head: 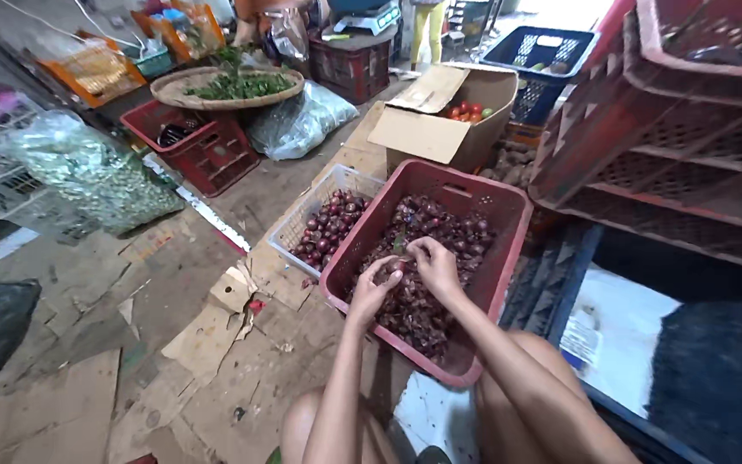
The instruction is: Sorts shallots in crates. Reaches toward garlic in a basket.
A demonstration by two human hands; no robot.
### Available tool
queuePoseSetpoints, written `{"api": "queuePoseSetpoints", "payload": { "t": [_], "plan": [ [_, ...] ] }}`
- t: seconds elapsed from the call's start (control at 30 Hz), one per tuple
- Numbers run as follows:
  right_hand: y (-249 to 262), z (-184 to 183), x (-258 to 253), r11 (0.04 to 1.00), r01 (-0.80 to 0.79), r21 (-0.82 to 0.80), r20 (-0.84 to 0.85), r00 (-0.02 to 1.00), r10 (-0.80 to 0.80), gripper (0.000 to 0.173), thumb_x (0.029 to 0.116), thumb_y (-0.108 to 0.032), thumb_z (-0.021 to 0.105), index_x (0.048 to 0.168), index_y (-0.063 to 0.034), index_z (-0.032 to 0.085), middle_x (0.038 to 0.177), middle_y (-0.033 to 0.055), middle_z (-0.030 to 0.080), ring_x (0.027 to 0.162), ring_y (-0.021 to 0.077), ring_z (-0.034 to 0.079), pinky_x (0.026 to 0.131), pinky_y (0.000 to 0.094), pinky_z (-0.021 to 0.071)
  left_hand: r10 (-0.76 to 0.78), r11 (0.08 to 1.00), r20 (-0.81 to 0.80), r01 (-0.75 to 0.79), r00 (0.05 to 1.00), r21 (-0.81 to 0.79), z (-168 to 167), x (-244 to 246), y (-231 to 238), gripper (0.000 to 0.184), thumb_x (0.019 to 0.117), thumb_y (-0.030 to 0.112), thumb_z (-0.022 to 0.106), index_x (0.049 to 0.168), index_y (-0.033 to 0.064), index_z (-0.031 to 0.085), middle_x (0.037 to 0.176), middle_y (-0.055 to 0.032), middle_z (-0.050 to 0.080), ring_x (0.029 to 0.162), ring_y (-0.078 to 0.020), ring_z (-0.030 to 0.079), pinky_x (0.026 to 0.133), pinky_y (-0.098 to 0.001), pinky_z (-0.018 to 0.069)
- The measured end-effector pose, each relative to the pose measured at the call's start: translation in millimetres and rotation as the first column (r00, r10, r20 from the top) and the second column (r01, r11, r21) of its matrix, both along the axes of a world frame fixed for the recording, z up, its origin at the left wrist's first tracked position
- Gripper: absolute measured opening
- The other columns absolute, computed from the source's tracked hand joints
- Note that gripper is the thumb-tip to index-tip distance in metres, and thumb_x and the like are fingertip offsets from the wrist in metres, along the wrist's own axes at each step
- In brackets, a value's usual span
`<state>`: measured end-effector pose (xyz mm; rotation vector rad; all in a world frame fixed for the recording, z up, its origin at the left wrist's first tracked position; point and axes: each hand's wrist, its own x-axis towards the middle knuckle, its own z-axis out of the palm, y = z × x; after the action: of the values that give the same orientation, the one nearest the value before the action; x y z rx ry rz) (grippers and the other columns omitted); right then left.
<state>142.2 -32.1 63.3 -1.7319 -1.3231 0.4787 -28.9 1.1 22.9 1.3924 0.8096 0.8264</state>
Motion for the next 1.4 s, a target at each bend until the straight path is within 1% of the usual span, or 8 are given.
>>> {"api": "queuePoseSetpoints", "payload": {
  "t": [0.33,0.6,0.7,0.83,1.07,1.23,1.33,1.4],
  "plan": [
    [-1.2,1.5,21.3,0.959,-0.237,-0.155,-0.117,0.968,0.220,0.045,0.0962,-0.043,0.071,0.130,-0.0131,0.070,0.122,0.0088,0.070,0.110,0.0168,0.068,0.099,0.0400,0.0556,0.069,0.972,-0.108,-0.043,0.992,0.229,-10.4,3.2,3.3,0.057,0.0903,0.021,0.079,0.142,0.0061,0.059,0.138,-0.0087,0.064,0.127,-0.0145,0.060,0.111,-0.0351,0.0486],
    [-7.3,-6.6,-9.8,0.990,-0.122,0.067,0.177,0.978,0.108,0.014,0.0959,-0.014,0.067,0.097,-0.0068,0.078,0.097,0.0087,0.074,0.091,0.0187,0.072,0.086,0.0379,0.0596,0.357,0.751,-0.494,0.071,0.793,0.656,-12.2,1.6,-6.1,0.054,0.0851,0.014,0.070,0.139,0.0133,0.064,0.133,-0.0061,0.068,0.108,-0.0242,0.071,0.085,-0.0493,0.0601],
    [-7.0,-1.1,-15.9,0.996,0.037,-0.087,-0.142,0.989,-0.049,0.013,0.0977,-0.018,0.069,0.100,-0.0091,0.078,0.095,0.0046,0.076,0.084,0.0133,0.071,0.081,0.0362,0.0588,0.462,0.624,-0.392,0.022,0.796,0.781,-13.6,6.0,-10.3,0.056,0.0810,0.012,0.073,0.137,0.0087,0.065,0.132,-0.0100,0.067,0.098,-0.0255,0.074,0.073,-0.0455,0.0624],
    [-4.5,-2.7,-8.6,0.995,0.019,-0.096,-0.517,0.854,-0.066,0.012,0.0998,-0.015,0.068,0.103,-0.0048,0.074,0.087,0.0062,0.074,0.071,0.0120,0.070,0.070,0.0305,0.0604,0.259,0.908,-0.169,-0.181,0.951,0.377,-7.1,16.1,-9.4,0.046,0.0959,0.028,0.073,0.137,0.0111,0.062,0.127,-0.0072,0.069,0.110,-0.0141,0.068,0.098,-0.0364,0.0567],
    [-7.6,5.4,15.3,0.828,-0.421,-0.370,0.124,0.861,0.493,0.055,0.1087,-0.056,0.033,0.119,-0.0090,0.061,0.097,0.0139,0.068,0.092,0.0298,0.069,0.085,0.0561,0.0547,0.032,0.944,-0.156,0.021,0.987,0.330,-3.8,-8.2,6.7,0.045,0.0983,0.019,0.068,0.141,0.0076,0.060,0.135,-0.0083,0.065,0.123,-0.0126,0.063,0.108,-0.0339,0.0503],
    [-9.6,2.2,5.5,0.885,-0.464,-0.051,-0.553,0.750,0.362,0.033,0.1077,-0.032,0.053,0.090,-0.0073,0.066,0.066,-0.0039,0.050,0.053,0.0043,0.044,0.051,0.0210,0.0391,-0.015,0.934,-0.034,0.026,0.999,0.357,4.7,-10.7,7.5,0.042,0.0994,0.012,0.064,0.139,0.0001,0.059,0.138,-0.0115,0.063,0.128,-0.0149,0.060,0.113,-0.0337,0.0469],
    [-9.1,-0.4,-10.0,0.941,-0.340,0.002,-0.884,0.439,0.161,0.027,0.1073,-0.022,0.053,0.086,-0.0078,0.062,0.059,-0.0066,0.041,0.045,0.0025,0.034,0.043,0.0189,0.0303,0.114,0.904,-0.063,-0.077,0.991,0.421,-5.2,-0.2,2.9,0.043,0.0984,0.015,0.067,0.139,0.0032,0.060,0.138,-0.0102,0.064,0.127,-0.0147,0.061,0.112,-0.0348,0.0485],
    [-8.3,-3.0,-16.1,0.971,-0.234,-0.051,-0.881,0.469,0.066,0.031,0.1074,-0.020,0.049,0.081,-0.0076,0.060,0.056,-0.0059,0.041,0.043,0.0035,0.034,0.042,0.0199,0.0302,0.208,0.867,-0.152,-0.110,0.966,0.486,-13.9,3.2,0.6,0.047,0.0965,0.020,0.069,0.141,0.0092,0.061,0.136,-0.0079,0.066,0.124,-0.0149,0.063,0.109,-0.0375,0.0509]
  ]
}}
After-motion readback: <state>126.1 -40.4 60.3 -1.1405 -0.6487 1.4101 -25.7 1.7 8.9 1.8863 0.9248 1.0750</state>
